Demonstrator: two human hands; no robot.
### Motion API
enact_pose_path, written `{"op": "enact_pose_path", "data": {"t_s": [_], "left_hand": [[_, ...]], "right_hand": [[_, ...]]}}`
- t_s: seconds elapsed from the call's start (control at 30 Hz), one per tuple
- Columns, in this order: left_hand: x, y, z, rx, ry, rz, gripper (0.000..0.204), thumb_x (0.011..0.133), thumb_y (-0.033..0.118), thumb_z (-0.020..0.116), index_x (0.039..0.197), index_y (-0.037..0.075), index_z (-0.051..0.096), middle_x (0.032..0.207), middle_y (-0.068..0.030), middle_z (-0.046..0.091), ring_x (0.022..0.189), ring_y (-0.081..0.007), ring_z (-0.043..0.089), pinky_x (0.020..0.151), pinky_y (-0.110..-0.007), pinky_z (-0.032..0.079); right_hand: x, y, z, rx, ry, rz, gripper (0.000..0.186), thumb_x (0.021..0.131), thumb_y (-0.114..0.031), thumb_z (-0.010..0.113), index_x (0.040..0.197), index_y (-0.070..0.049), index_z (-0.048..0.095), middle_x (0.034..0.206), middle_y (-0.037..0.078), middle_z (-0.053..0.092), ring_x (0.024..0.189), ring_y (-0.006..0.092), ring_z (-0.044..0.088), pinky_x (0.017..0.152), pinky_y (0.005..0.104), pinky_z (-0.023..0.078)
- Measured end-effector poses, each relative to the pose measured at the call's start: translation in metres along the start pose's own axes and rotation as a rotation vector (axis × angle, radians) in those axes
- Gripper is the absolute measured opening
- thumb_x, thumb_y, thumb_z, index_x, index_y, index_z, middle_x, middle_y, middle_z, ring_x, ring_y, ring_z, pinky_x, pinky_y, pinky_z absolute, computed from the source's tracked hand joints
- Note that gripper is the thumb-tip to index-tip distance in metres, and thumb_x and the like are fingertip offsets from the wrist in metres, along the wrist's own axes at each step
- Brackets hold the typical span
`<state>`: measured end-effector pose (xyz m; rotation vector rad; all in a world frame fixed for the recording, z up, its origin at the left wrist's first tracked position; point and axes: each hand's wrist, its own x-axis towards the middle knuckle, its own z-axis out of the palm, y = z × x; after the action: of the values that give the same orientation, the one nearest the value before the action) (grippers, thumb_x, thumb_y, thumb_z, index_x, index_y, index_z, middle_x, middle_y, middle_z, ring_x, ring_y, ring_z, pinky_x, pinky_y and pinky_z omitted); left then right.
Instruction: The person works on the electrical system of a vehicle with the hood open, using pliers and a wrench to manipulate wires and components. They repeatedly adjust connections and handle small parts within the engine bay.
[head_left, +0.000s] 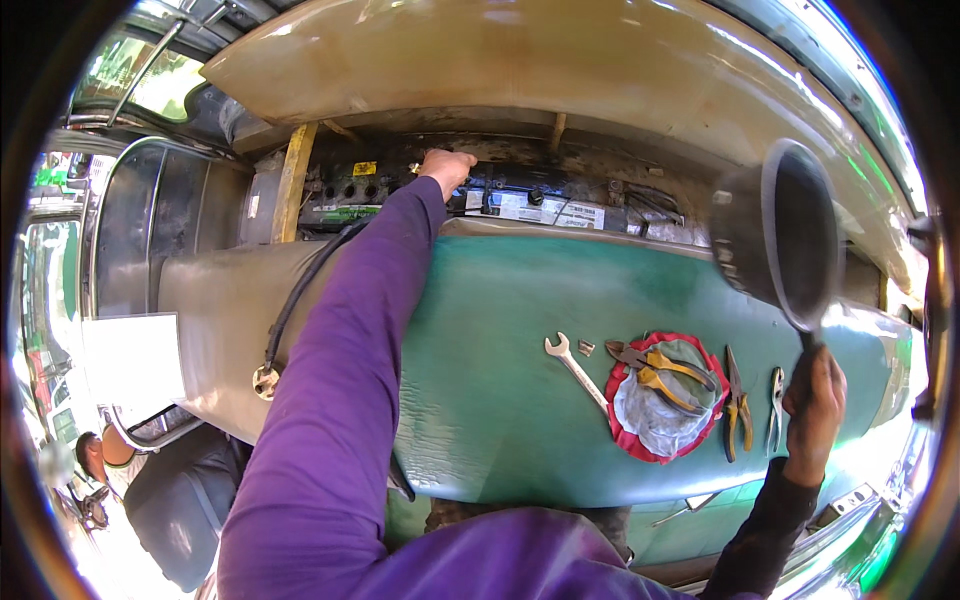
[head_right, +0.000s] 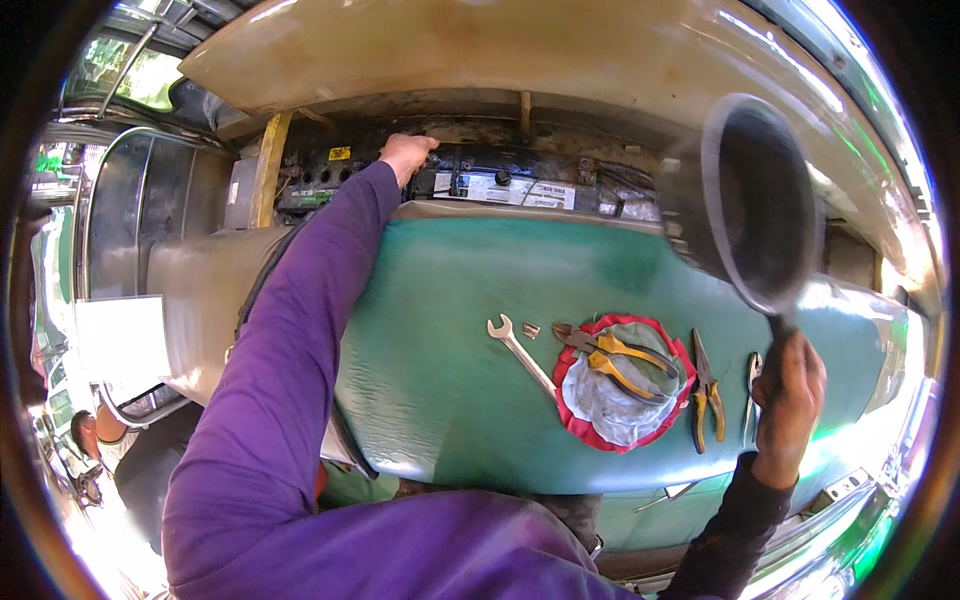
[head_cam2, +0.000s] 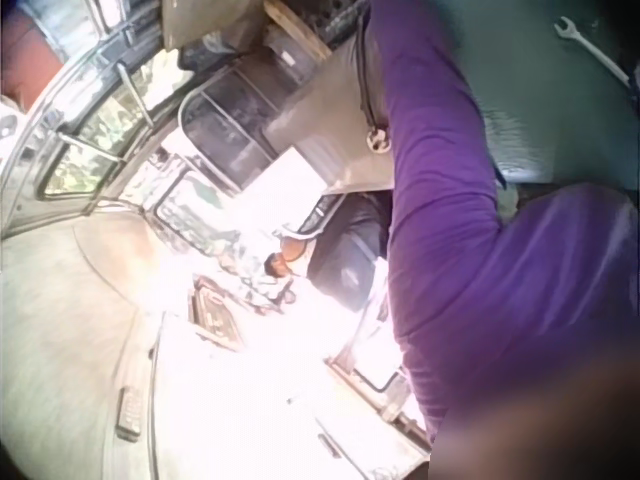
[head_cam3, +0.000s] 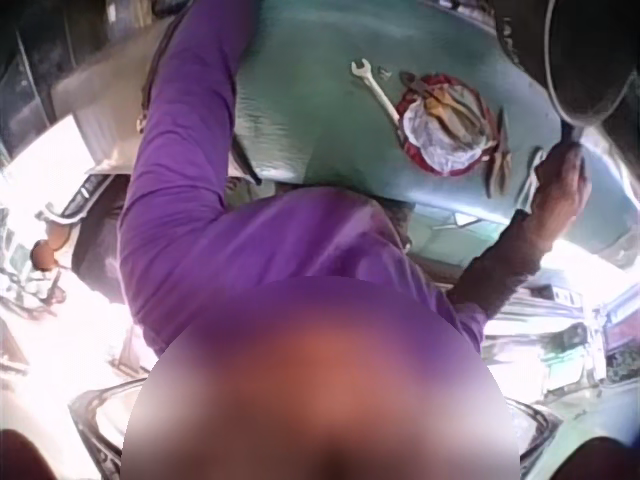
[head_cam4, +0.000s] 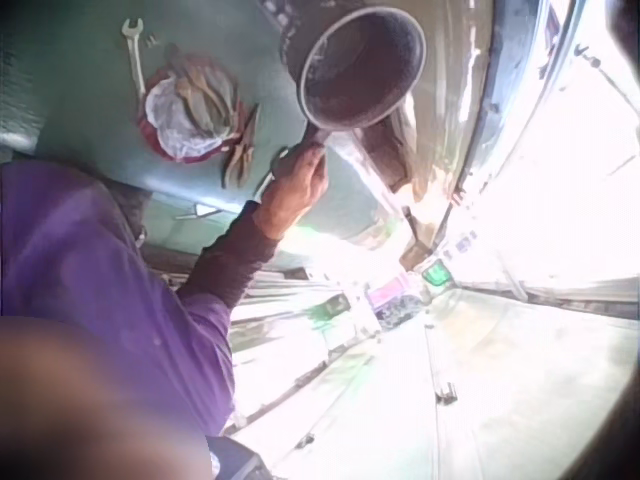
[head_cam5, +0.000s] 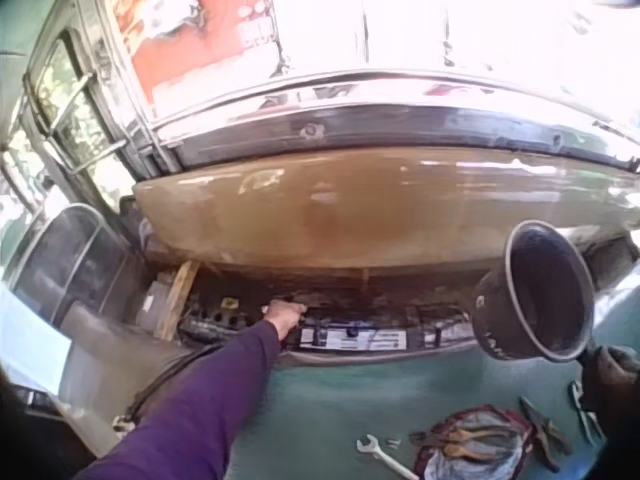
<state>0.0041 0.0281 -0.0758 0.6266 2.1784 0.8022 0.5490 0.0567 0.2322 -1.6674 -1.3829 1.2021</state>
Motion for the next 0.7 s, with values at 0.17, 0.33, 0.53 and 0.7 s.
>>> {"op": "enact_pose_path", "data": {"t_s": [0.17, 0.33, 0.53, 0.7], "left_hand": [[0.017, -0.008, 0.008, -0.077, -0.032, -0.149, 0.037, 0.095, 0.03, 0.064, 0.12, 0.004, 0.072, 0.127, -0.0223, 0.068, 0.119, -0.0304, 0.066, 0.102, -0.034, 0.049], [0.021, -0.008, 0.007, -0.298, -0.138, 0.004, 0.035, 0.1, 0.024, 0.055, 0.123, 0.003, 0.07, 0.116, -0.0167, 0.072, 0.101, -0.0276, 0.068, 0.086, -0.038, 0.051], [0.0, -0.005, 0.005, -0.176, -0.075, 0.042, 0.027, 0.085, 0.017, 0.074, 0.094, -0.009, 0.073, 0.085, -0.0219, 0.074, 0.071, -0.0272, 0.069, 0.067, -0.041, 0.051], [0.01, -0.01, 0.009, 0.148, -0.065, 0.143, 0.034, 0.084, 0.022, 0.072, 0.095, -0.01, 0.072, 0.09, -0.0278, 0.072, 0.081, -0.0326, 0.073, 0.074, -0.04, 0.054]], "right_hand": [[0.019, -0.045, 0.098, -0.516, -0.335, -0.165, 0.047, 0.102, -0.04, 0.059, 0.091, 0.005, 0.065, 0.068, 0.007, 0.049, 0.064, 0.0166, 0.052, 0.056, 0.0352, 0.042], [0.051, -0.039, 0.202, -1.019, -0.389, -0.646, 0.055, 0.101, -0.045, 0.056, 0.079, 0.005, 0.064, 0.08, 0.028, 0.066, 0.077, 0.0471, 0.061, 0.072, 0.0555, 0.047], [0.052, -0.05, 0.32, -1.287, -0.585, -0.682, 0.031, 0.094, -0.029, 0.061, 0.093, -0.003, 0.078, 0.104, 0.024, 0.073, 0.097, 0.0407, 0.072, 0.085, 0.0451, 0.058], [0.041, -0.062, 0.363, -1.381, -0.531, -0.627, 0.033, 0.095, -0.031, 0.062, 0.1, -0.001, 0.077, 0.105, 0.023, 0.074, 0.102, 0.0371, 0.072, 0.089, 0.0447, 0.057]]}}
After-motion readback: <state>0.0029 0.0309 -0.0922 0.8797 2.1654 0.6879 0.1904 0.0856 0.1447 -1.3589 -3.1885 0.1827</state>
